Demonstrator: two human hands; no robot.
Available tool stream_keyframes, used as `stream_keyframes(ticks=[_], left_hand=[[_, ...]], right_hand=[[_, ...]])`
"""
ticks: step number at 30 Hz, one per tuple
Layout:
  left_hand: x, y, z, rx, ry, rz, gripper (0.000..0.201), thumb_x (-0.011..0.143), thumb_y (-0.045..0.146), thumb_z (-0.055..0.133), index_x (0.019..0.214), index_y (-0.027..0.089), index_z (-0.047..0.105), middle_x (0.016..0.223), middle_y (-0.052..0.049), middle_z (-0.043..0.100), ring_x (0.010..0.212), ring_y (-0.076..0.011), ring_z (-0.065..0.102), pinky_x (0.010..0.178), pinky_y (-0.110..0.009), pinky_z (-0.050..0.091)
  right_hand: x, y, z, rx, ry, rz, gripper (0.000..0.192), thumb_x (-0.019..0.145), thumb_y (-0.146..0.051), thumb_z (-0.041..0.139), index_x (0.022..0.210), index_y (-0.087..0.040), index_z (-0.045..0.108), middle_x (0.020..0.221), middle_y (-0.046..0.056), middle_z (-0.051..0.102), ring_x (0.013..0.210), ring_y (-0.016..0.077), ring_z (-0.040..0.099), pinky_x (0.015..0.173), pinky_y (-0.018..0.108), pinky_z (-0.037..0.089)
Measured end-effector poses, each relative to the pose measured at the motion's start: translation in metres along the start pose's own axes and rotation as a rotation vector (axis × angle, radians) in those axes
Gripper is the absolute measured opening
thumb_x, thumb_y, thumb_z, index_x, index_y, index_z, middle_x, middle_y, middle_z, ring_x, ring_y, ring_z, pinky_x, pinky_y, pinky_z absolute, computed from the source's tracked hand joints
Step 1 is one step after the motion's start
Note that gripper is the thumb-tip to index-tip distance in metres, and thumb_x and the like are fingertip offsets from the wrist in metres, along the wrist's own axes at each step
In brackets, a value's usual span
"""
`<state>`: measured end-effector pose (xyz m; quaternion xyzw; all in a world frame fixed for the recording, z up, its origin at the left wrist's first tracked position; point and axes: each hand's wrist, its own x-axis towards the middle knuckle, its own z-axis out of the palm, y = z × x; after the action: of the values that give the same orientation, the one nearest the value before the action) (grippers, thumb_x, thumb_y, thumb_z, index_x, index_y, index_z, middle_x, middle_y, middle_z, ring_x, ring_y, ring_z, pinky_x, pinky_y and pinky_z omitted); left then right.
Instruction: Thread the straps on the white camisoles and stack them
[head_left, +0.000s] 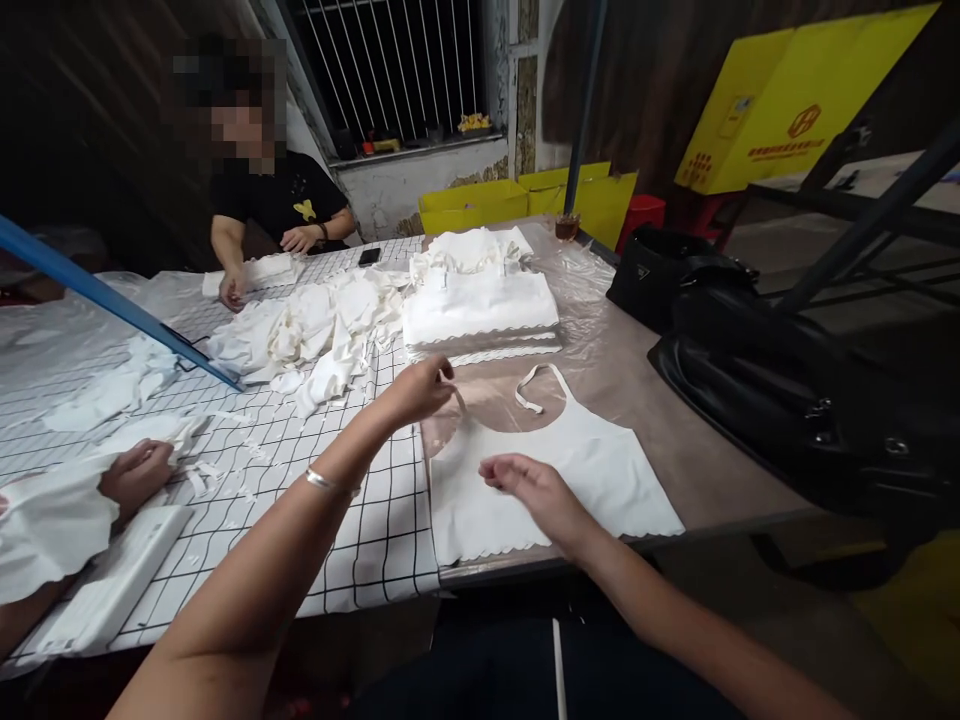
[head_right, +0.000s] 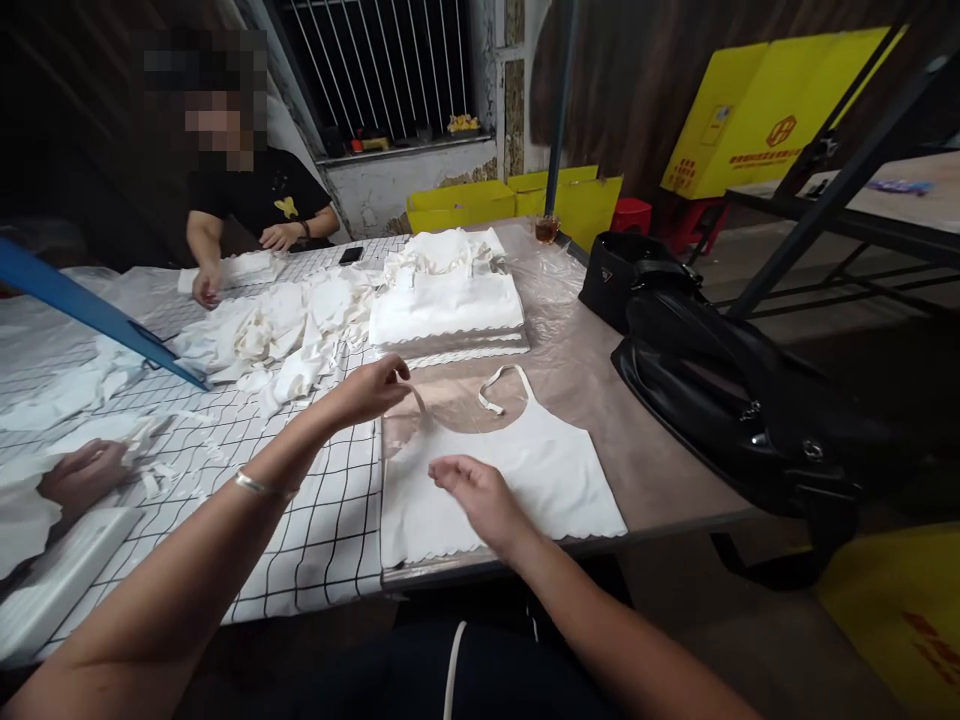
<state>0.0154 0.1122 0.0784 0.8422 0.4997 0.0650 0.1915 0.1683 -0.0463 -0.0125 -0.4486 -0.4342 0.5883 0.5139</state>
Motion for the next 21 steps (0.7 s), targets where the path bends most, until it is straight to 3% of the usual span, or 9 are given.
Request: stream_keyframes(ticks=[3, 5, 6, 10, 15, 18, 21], left_hand=[[-0.041, 0.029, -0.005, -0.107, -0.196, 0.170, 0.029, 0.086, 0.024, 0.056, 0.114, 0.018, 0.059, 0.085, -0.005, 0.072, 0.071, -0.0184, 0.066, 0.062, -0.026, 0.047], [-0.059, 0.036, -0.008, -0.154, -0.301, 0.259, 0.031, 0.087, 0.023, 0.053, 0.117, 0.019, 0.059, 0.087, -0.004, 0.073, 0.072, -0.0176, 0.067, 0.063, -0.025, 0.048], [-0.063, 0.035, -0.009, -0.173, -0.286, 0.269, 0.030, 0.088, 0.022, 0.051, 0.117, 0.019, 0.060, 0.089, -0.004, 0.073, 0.075, -0.0174, 0.068, 0.065, -0.025, 0.049], [-0.055, 0.016, -0.003, -0.162, -0.019, 0.175, 0.027, 0.087, 0.020, 0.049, 0.110, 0.016, 0.065, 0.109, -0.010, 0.070, 0.097, -0.0202, 0.065, 0.083, -0.031, 0.051], [-0.042, 0.006, 0.039, 0.076, -0.123, 0.235, 0.038, 0.078, 0.024, 0.067, 0.116, 0.019, 0.066, 0.131, -0.012, 0.060, 0.120, -0.0313, 0.053, 0.100, -0.050, 0.037], [-0.035, 0.007, 0.061, 0.091, -0.019, 0.273, 0.021, 0.087, 0.028, 0.059, 0.102, 0.023, 0.073, 0.125, -0.009, 0.065, 0.117, -0.0301, 0.054, 0.103, -0.053, 0.028], [-0.023, 0.000, 0.066, 0.041, 0.053, 0.242, 0.024, 0.092, 0.027, 0.053, 0.092, 0.024, 0.076, 0.116, -0.008, 0.070, 0.112, -0.0277, 0.057, 0.103, -0.051, 0.028]], right_hand=[[0.013, -0.015, 0.009, 0.522, -0.002, 0.299, 0.042, 0.092, -0.057, 0.062, 0.101, -0.016, 0.065, 0.103, 0.010, 0.066, 0.098, 0.0206, 0.063, 0.090, 0.031, 0.050], [0.018, -0.022, 0.012, 0.666, 0.005, 0.394, 0.035, 0.095, -0.050, 0.061, 0.094, -0.015, 0.065, 0.093, 0.009, 0.067, 0.088, 0.0179, 0.065, 0.084, 0.029, 0.051], [0.019, -0.024, 0.012, 0.692, 0.013, 0.423, 0.031, 0.096, -0.045, 0.061, 0.091, -0.015, 0.064, 0.090, 0.008, 0.067, 0.084, 0.0172, 0.065, 0.081, 0.029, 0.051], [0.017, -0.023, 0.009, 0.672, 0.072, 0.479, 0.011, 0.091, -0.026, 0.066, 0.090, -0.015, 0.064, 0.085, 0.007, 0.067, 0.077, 0.0160, 0.064, 0.075, 0.028, 0.051], [0.020, -0.017, 0.006, 0.570, 0.010, 0.373, 0.020, 0.074, -0.020, 0.082, 0.075, -0.014, 0.063, 0.065, 0.000, 0.058, 0.063, 0.0123, 0.055, 0.068, 0.026, 0.048], [0.025, -0.017, 0.003, 0.502, -0.006, 0.330, 0.021, 0.072, -0.020, 0.084, 0.073, -0.013, 0.064, 0.063, -0.001, 0.055, 0.061, 0.0119, 0.052, 0.068, 0.026, 0.048], [0.023, -0.021, -0.003, 0.454, 0.007, 0.324, 0.015, 0.078, -0.023, 0.079, 0.078, -0.013, 0.068, 0.067, 0.001, 0.057, 0.065, 0.0128, 0.054, 0.070, 0.027, 0.049]])
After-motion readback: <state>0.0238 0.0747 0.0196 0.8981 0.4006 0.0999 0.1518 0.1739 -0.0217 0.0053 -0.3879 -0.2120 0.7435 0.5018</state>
